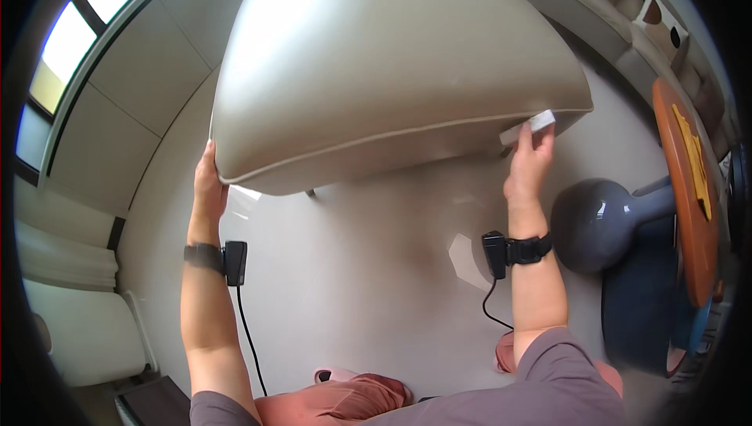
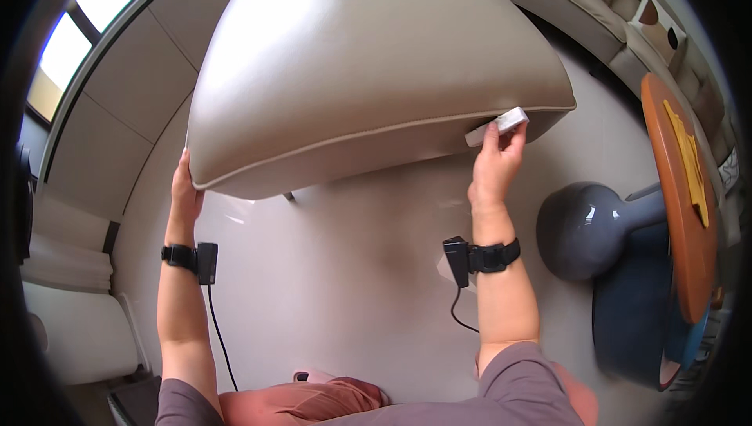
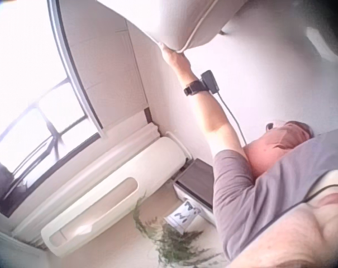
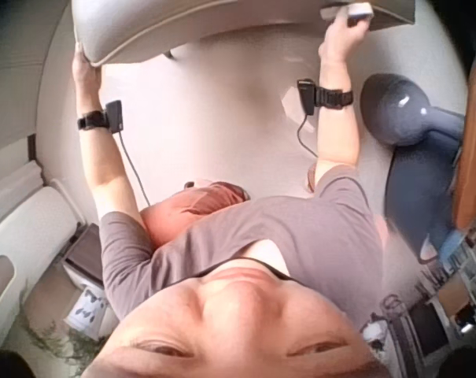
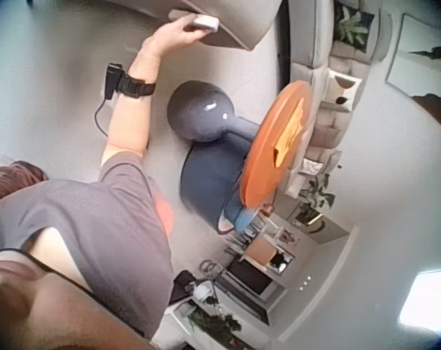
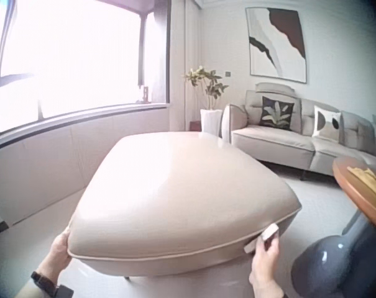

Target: The person cleans the surface and sides of a piece of furniture with a white cloth, moving the item to reach the lower edges.

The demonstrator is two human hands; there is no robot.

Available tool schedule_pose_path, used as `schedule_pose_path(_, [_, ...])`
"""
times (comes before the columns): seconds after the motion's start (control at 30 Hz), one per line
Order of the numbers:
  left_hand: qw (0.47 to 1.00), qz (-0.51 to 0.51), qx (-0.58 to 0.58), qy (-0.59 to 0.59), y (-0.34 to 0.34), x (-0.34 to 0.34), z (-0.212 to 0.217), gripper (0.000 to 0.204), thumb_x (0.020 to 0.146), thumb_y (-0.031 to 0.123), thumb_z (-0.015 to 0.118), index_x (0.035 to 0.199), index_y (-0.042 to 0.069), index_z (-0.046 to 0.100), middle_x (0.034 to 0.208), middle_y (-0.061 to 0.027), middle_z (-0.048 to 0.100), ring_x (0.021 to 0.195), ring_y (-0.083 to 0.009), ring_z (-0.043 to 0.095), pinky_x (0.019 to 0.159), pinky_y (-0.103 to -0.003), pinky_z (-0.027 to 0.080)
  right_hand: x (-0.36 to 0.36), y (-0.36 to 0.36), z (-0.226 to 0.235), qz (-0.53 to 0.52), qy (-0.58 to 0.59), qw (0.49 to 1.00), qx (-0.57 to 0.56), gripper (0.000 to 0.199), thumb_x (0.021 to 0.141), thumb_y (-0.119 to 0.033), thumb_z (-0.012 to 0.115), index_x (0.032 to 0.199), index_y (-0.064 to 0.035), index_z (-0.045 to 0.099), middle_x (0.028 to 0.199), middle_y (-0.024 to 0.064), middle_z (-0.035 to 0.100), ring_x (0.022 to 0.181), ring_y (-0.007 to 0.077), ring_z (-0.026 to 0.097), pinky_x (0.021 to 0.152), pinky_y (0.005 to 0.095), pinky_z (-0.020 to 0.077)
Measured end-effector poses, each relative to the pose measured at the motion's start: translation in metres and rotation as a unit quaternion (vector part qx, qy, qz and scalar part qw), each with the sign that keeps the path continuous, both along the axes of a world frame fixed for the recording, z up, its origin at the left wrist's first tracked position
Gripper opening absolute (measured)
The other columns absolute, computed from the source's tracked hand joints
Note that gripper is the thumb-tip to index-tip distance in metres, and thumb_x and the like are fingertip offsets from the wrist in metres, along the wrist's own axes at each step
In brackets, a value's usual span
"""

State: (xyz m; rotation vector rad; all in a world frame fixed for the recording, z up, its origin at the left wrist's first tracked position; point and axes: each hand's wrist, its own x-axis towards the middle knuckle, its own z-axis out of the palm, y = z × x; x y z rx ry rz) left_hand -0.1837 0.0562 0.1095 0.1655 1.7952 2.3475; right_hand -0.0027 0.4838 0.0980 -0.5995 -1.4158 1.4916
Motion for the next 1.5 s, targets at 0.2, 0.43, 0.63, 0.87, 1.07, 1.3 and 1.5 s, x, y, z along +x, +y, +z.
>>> schedule_pose_path(0.2, [0.998,-0.033,0.040,-0.018,0.004,0.053,-0.002,0.038,0.094,0.030,0.036,0.113,-0.001,0.049,0.108,-0.0085,0.056,0.099,-0.0164,0.054,0.085,-0.028,0.043,0.003,-0.002,-0.005,-0.005,0.011,1.000,0.012,0.069,0.094,-0.032,0.034,0.136,-0.0033,-0.013,0.144,0.0135,0.002,0.132,0.0228,0.009,0.106,0.0322,0.0103])
schedule_pose_path(0.43, [0.999,0.005,-0.001,-0.053,-0.003,0.139,0.013,0.041,0.094,0.029,0.032,0.117,-0.003,0.045,0.114,-0.0103,0.053,0.105,-0.0183,0.050,0.090,-0.030,0.040,0.003,0.009,-0.005,0.003,0.034,0.999,0.027,0.062,0.094,-0.036,0.031,0.139,-0.0079,-0.002,0.143,0.0087,0.013,0.131,0.0204,0.014,0.106,0.0319,0.0116])
schedule_pose_path(0.63, [0.995,0.030,-0.028,-0.093,0.028,0.198,0.021,0.035,0.094,0.032,0.035,0.102,0.002,0.050,0.083,-0.0021,0.056,0.071,-0.0081,0.051,0.065,-0.022,0.042,-0.016,0.064,-0.002,0.107,0.028,0.994,-0.017,0.063,0.093,-0.039,0.034,0.137,-0.0030,0.008,0.140,0.0104,0.020,0.129,0.0214,0.019,0.105,0.0325,0.0158])
schedule_pose_path(0.87, [0.993,0.059,-0.073,-0.069,0.075,0.223,0.023,0.034,0.093,0.038,0.035,0.091,0.009,0.051,0.063,0.0041,0.048,0.049,-0.0038,0.037,0.046,-0.019,0.030,-0.068,0.101,-0.007,0.159,0.080,0.984,0.024,0.052,0.093,-0.028,0.037,0.136,-0.0036,0.022,0.135,0.0092,0.032,0.123,0.0187,0.030,0.102,0.0305,0.0218])
schedule_pose_path(1.07, [0.988,0.046,-0.124,-0.078,0.062,0.219,0.029,0.038,0.093,0.040,0.034,0.096,0.007,0.050,0.070,0.0021,0.052,0.052,-0.0044,0.041,0.046,-0.019,0.032,-0.095,0.096,-0.030,-0.058,0.048,0.996,-0.054,0.057,0.084,-0.022,0.053,0.132,-0.0004,0.029,0.131,0.0186,0.036,0.118,0.0259,0.039,0.097,0.0326,0.0319])
schedule_pose_path(1.3, [0.987,-0.022,-0.133,-0.090,0.048,0.215,0.030,0.040,0.095,0.038,0.031,0.106,0.003,0.048,0.086,-0.0023,0.058,0.067,-0.0081,0.054,0.057,-0.021,0.043,-0.091,0.150,-0.023,0.119,0.088,0.983,-0.108,0.047,0.084,-0.012,0.053,0.126,0.0028,0.039,0.129,0.0152,0.042,0.114,0.0232,0.044,0.096,0.0299,0.0334])
schedule_pose_path(1.5, [0.989,-0.081,-0.089,-0.082,0.039,0.213,0.024,0.048,0.094,0.035,0.032,0.132,0.007,0.027,0.132,-0.0095,0.037,0.119,-0.0230,0.040,0.096,-0.039,0.038,-0.060,-0.012,-0.041,-0.049,0.116,0.990,0.062,0.042,0.086,-0.007,0.049,0.125,0.0046,0.039,0.133,0.0177,0.037,0.122,0.0265,0.037,0.103,0.0335,0.0248])
